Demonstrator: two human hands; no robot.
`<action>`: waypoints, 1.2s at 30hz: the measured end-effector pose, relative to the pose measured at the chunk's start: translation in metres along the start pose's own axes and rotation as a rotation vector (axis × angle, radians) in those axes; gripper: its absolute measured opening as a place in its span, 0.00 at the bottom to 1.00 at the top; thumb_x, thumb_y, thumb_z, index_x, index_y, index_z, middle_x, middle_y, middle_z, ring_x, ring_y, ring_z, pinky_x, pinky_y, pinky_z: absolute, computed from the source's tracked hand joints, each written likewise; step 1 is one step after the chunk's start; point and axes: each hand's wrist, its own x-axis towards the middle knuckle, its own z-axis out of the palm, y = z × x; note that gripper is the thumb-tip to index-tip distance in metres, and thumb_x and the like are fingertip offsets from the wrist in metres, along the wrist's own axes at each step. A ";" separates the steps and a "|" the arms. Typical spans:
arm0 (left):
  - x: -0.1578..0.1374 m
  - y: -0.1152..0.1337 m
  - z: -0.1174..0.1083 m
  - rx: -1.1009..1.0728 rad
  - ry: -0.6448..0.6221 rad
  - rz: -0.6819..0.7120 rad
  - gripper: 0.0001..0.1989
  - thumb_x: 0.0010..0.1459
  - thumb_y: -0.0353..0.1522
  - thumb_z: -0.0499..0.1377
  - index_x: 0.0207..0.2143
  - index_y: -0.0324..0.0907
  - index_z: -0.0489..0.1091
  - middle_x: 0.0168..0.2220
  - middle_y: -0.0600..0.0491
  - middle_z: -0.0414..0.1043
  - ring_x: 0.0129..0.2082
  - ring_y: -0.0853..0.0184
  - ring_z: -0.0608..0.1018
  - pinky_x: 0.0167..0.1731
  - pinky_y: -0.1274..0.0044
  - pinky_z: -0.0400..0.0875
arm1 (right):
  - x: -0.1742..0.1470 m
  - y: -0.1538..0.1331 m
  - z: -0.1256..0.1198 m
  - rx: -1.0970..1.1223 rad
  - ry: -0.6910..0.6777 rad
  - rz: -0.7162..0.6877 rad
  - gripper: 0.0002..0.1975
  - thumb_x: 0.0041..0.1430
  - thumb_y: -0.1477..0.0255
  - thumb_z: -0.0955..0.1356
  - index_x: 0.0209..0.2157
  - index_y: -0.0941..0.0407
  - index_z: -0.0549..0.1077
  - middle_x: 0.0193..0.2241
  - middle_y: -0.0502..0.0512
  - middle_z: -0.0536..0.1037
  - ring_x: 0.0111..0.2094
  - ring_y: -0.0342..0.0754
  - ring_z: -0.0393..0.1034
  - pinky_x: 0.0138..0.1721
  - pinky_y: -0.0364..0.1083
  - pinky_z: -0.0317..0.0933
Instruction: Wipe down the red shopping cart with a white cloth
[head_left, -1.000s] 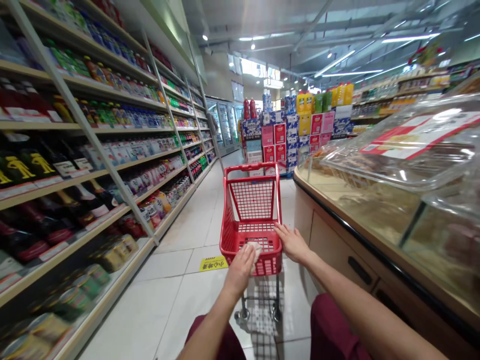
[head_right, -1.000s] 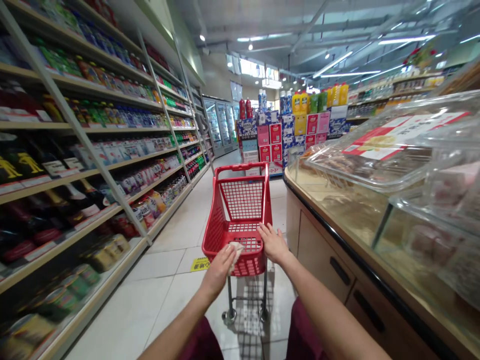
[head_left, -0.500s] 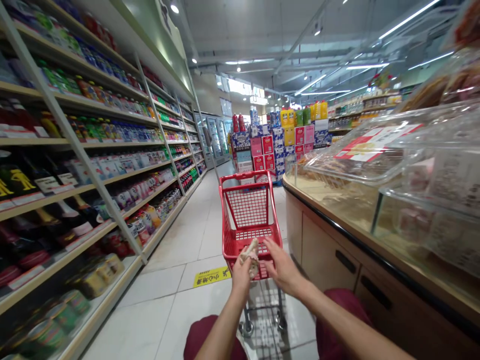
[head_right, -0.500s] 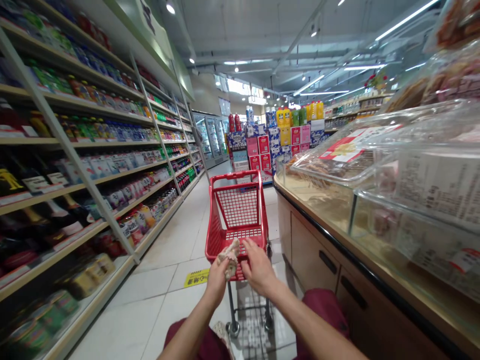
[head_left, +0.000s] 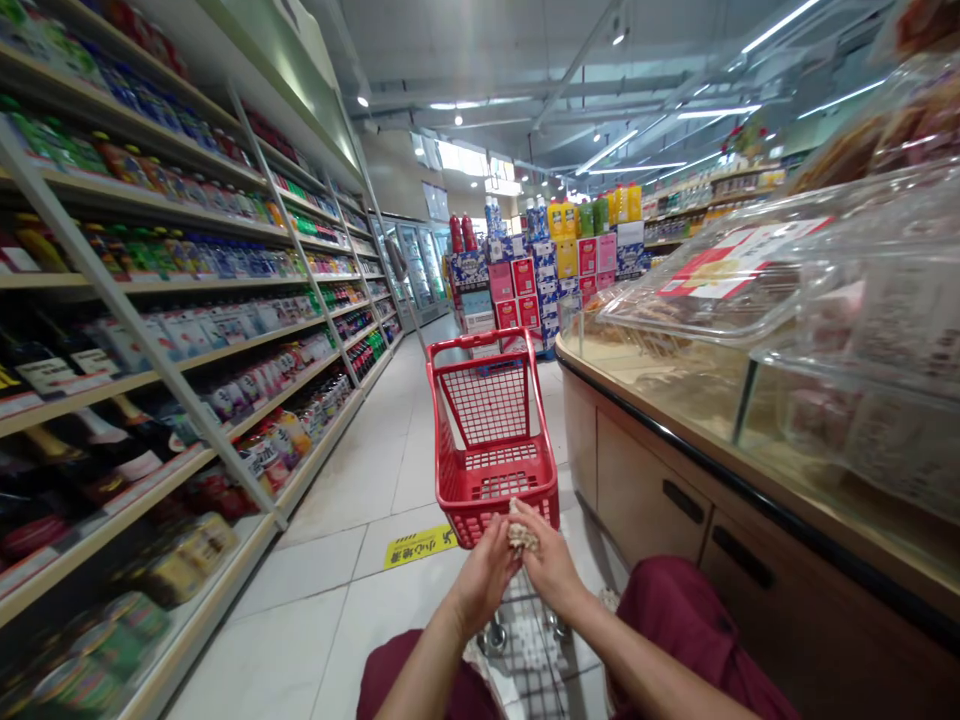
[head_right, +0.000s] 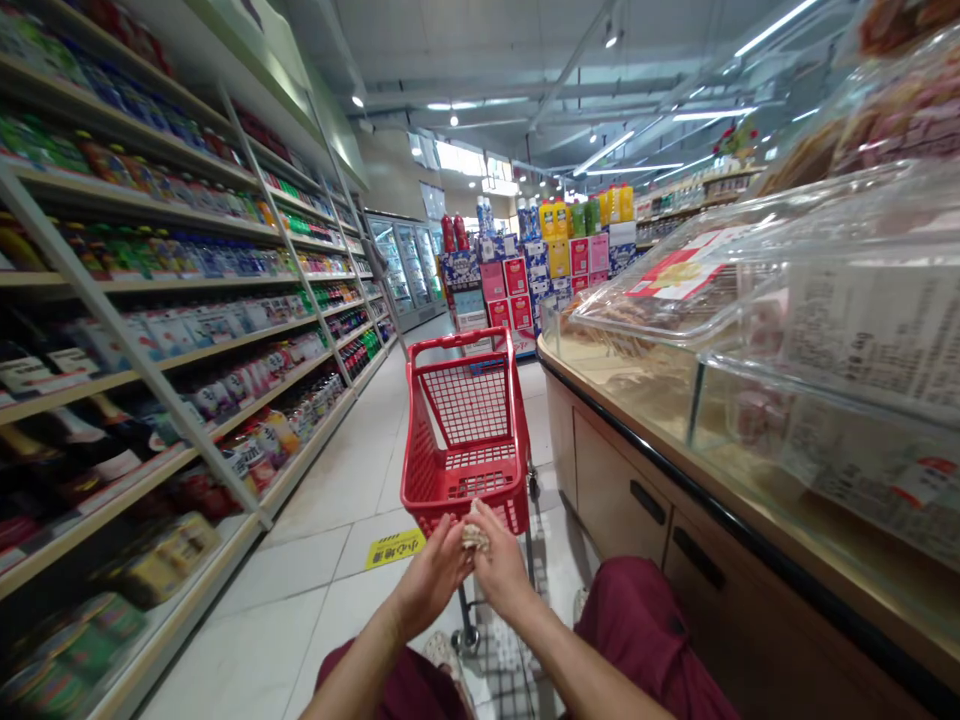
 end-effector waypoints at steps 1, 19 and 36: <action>0.005 0.000 -0.009 0.170 0.074 0.045 0.25 0.56 0.43 0.43 0.51 0.39 0.60 0.54 0.43 0.60 0.54 0.61 0.63 0.52 0.62 0.57 | 0.006 0.005 -0.012 -0.028 0.043 -0.017 0.22 0.46 0.82 0.57 0.44 0.55 0.69 0.53 0.56 0.63 0.55 0.46 0.54 0.55 0.51 0.50; 0.030 -0.044 -0.106 1.373 0.382 0.460 0.30 0.43 0.17 0.43 0.51 0.38 0.60 0.55 0.45 0.59 0.57 0.63 0.57 0.53 0.63 0.57 | 0.031 0.031 -0.008 -0.635 -0.102 -0.241 0.26 0.54 0.84 0.55 0.54 0.53 0.58 0.57 0.55 0.54 0.59 0.51 0.42 0.56 0.61 0.39; 0.028 -0.025 -0.054 1.456 0.286 0.354 0.30 0.46 0.16 0.41 0.52 0.40 0.59 0.55 0.46 0.58 0.56 0.61 0.58 0.52 0.58 0.55 | 0.030 0.058 -0.043 -0.657 0.144 0.001 0.24 0.56 0.82 0.56 0.54 0.57 0.58 0.57 0.60 0.55 0.59 0.50 0.44 0.55 0.56 0.45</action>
